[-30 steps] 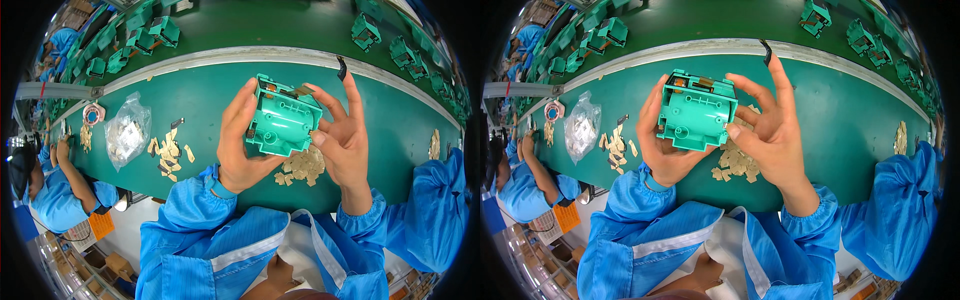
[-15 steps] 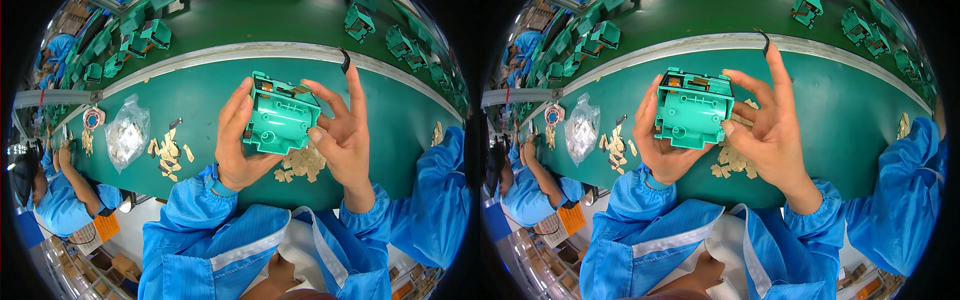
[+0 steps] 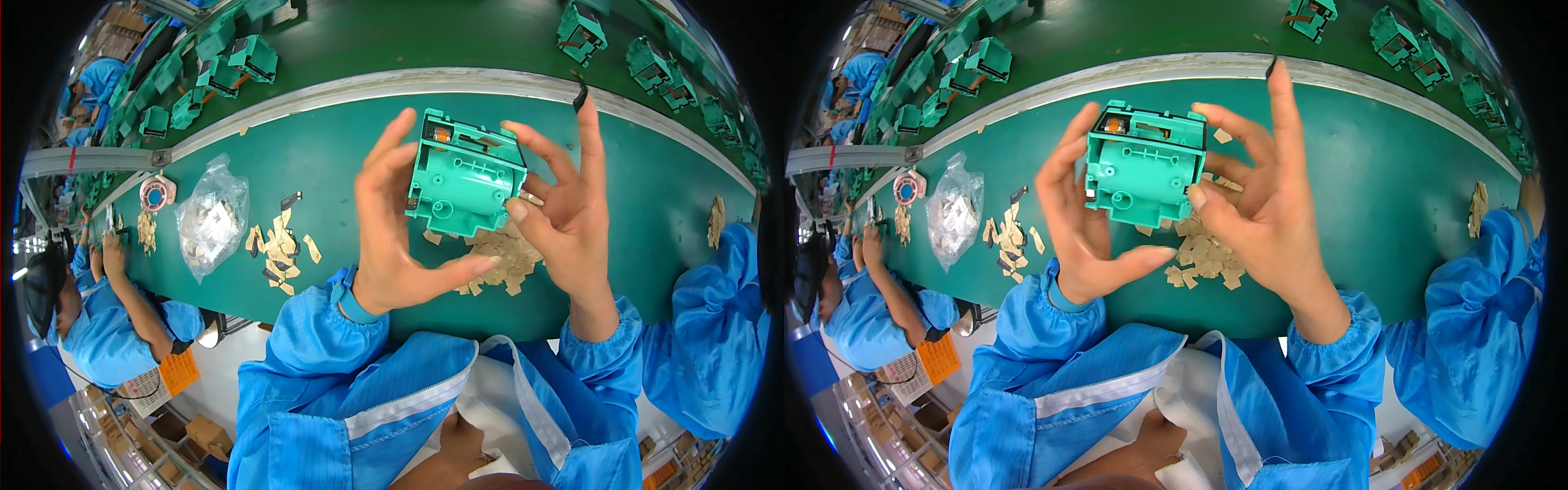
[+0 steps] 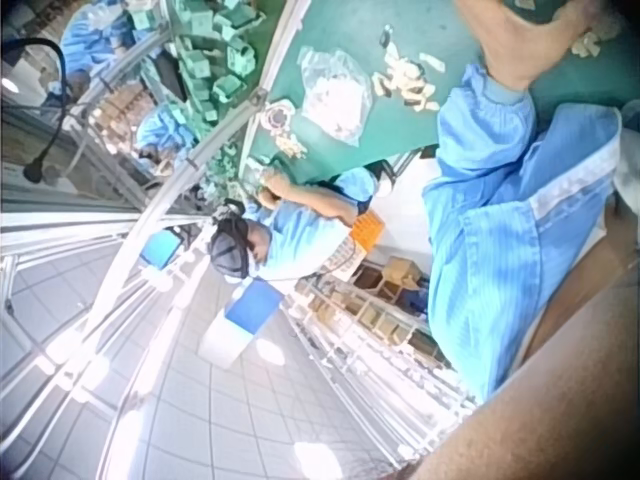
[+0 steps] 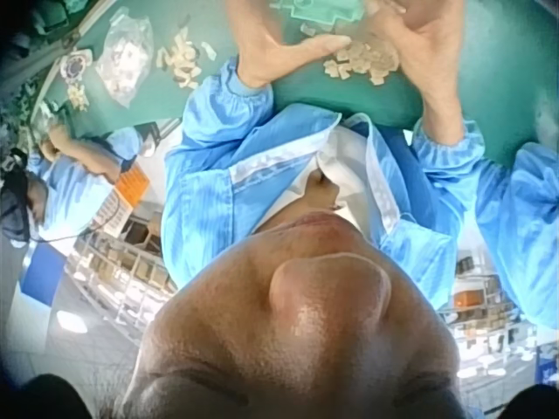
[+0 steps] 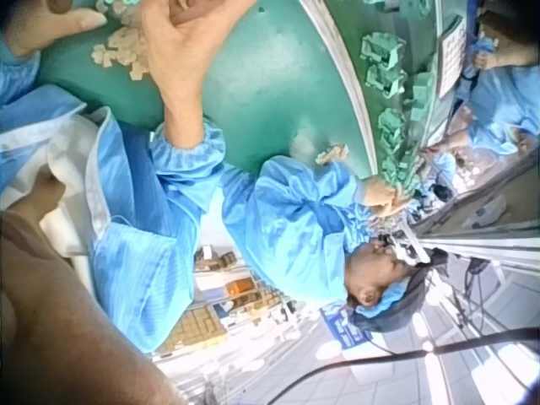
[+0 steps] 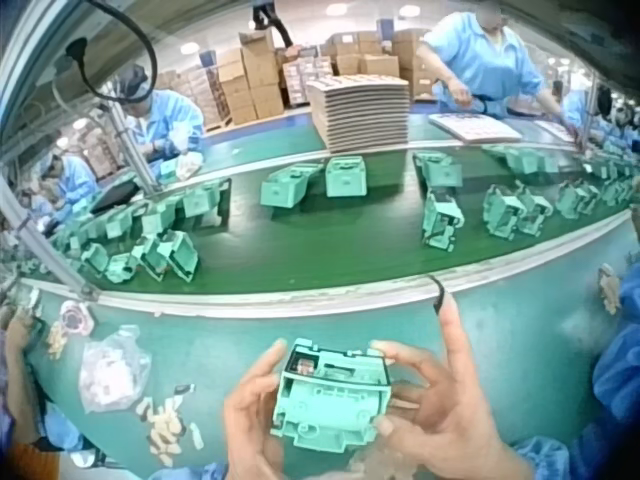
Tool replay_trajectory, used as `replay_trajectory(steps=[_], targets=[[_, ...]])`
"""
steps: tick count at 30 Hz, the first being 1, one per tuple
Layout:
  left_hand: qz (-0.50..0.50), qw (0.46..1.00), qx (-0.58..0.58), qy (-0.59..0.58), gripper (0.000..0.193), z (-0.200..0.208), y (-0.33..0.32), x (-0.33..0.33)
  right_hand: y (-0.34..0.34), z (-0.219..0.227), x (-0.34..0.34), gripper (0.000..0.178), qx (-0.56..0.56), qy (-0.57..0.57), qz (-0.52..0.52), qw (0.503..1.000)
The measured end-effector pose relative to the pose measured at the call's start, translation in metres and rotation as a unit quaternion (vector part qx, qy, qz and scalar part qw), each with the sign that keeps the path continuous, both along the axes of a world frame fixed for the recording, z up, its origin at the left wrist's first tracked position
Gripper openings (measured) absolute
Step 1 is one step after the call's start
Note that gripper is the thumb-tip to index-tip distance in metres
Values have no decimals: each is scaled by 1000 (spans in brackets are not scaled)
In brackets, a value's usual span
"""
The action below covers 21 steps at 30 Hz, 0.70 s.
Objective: The person assembles electronic components and circuit boards into a green plastic housing by hand.
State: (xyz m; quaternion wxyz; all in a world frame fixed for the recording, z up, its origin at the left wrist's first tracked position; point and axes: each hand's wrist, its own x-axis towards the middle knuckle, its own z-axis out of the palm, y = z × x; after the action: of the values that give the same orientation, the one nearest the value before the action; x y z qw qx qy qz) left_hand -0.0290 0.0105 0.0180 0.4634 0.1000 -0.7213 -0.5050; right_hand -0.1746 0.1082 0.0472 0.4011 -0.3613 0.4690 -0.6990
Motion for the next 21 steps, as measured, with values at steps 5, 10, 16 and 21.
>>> replay_trajectory(steps=[5,10,16,21], targets=[[-33,948,303,-93,100,12,4,0,2,-1,5,100,33,64,20,997],[-32,945,304,-117,93,7,0,0,1,-5,7,101,43,41,19,998],[-74,915,392,-68,90,8,-2,2,-3,-3,1,101,37,-35,21,998],[-95,908,405,-55,89,3,-1,1,-2,-3,-4,100,56,-29,26,998]])
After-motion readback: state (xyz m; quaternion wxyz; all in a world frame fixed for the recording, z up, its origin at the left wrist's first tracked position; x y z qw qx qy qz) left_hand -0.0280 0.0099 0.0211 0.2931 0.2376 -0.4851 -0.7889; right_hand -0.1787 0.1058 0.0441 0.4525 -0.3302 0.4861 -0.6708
